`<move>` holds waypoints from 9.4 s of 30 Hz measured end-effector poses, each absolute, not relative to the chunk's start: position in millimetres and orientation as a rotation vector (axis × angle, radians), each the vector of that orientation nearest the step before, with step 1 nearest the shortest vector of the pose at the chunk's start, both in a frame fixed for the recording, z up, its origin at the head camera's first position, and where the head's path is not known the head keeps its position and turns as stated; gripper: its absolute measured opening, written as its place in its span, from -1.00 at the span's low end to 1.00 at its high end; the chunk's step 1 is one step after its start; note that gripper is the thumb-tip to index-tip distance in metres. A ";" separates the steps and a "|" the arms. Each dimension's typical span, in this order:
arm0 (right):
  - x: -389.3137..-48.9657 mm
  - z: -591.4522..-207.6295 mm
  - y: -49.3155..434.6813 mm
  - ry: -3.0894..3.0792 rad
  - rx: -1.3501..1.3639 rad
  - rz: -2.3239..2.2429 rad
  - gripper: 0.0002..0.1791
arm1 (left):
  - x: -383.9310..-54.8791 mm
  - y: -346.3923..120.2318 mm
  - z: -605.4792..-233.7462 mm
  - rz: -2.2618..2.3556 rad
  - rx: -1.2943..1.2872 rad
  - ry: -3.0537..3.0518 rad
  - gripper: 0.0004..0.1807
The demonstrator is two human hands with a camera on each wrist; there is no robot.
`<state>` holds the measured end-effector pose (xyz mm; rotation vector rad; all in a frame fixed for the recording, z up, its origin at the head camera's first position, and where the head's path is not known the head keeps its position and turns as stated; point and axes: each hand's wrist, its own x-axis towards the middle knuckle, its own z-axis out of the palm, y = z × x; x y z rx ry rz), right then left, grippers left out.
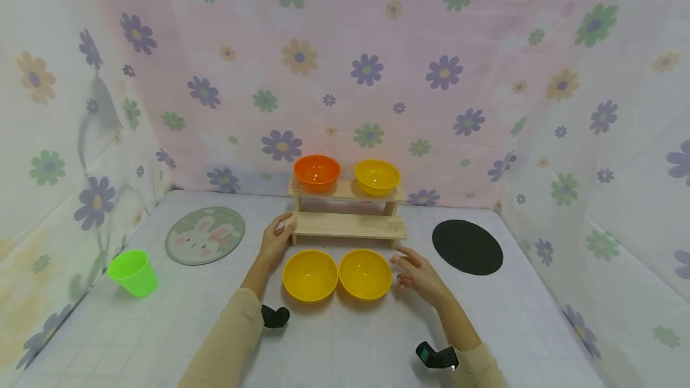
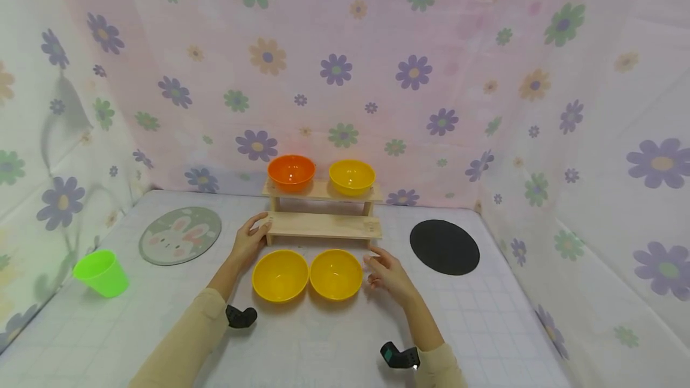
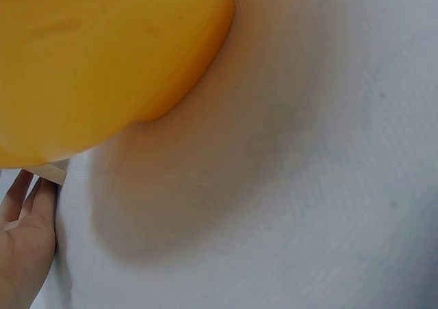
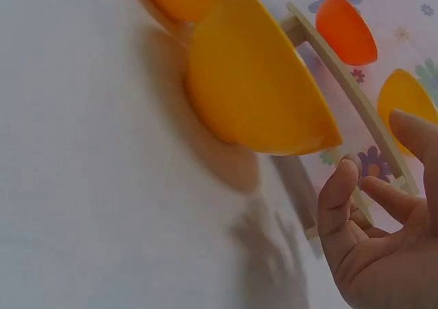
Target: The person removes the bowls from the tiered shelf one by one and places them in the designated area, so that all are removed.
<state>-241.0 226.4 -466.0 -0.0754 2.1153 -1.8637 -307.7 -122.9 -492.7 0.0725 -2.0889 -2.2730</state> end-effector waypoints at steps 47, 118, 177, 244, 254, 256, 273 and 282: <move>-363.2 -389.0 191.7 2.024 -0.060 -2.244 -0.22 | -310.2 -124.0 -493.2 -2.308 0.088 -2.062 -0.53; -243.7 -428.8 248.0 1.904 -0.140 -2.345 -0.24 | -296.8 -121.3 -473.9 -2.287 0.100 -2.107 -0.52; -198.3 -484.5 297.8 1.918 -0.031 -2.095 -0.16 | -310.7 -123.8 -500.0 -2.246 0.073 -2.111 -0.53; -324.7 -396.5 160.6 2.158 -0.447 -2.153 -0.32 | -310.5 -125.1 -497.9 -2.225 0.064 -2.136 -0.51; -349.3 -398.2 115.8 1.902 -0.301 -2.336 -0.28 | -297.2 -124.8 -477.1 -2.261 0.031 -2.135 -0.52; -353.7 -398.1 107.9 1.897 -0.282 -2.332 -0.28 | -298.4 -124.4 -477.2 -2.275 0.042 -2.132 -0.51; -370.5 -388.3 55.1 1.763 -0.011 -2.371 -0.27 | -311.2 -124.8 -497.5 -2.251 0.073 -2.111 -0.51; -368.8 -389.0 49.7 1.582 0.075 -2.552 -0.26 | -310.1 -124.3 -496.0 -2.261 0.095 -2.097 -0.52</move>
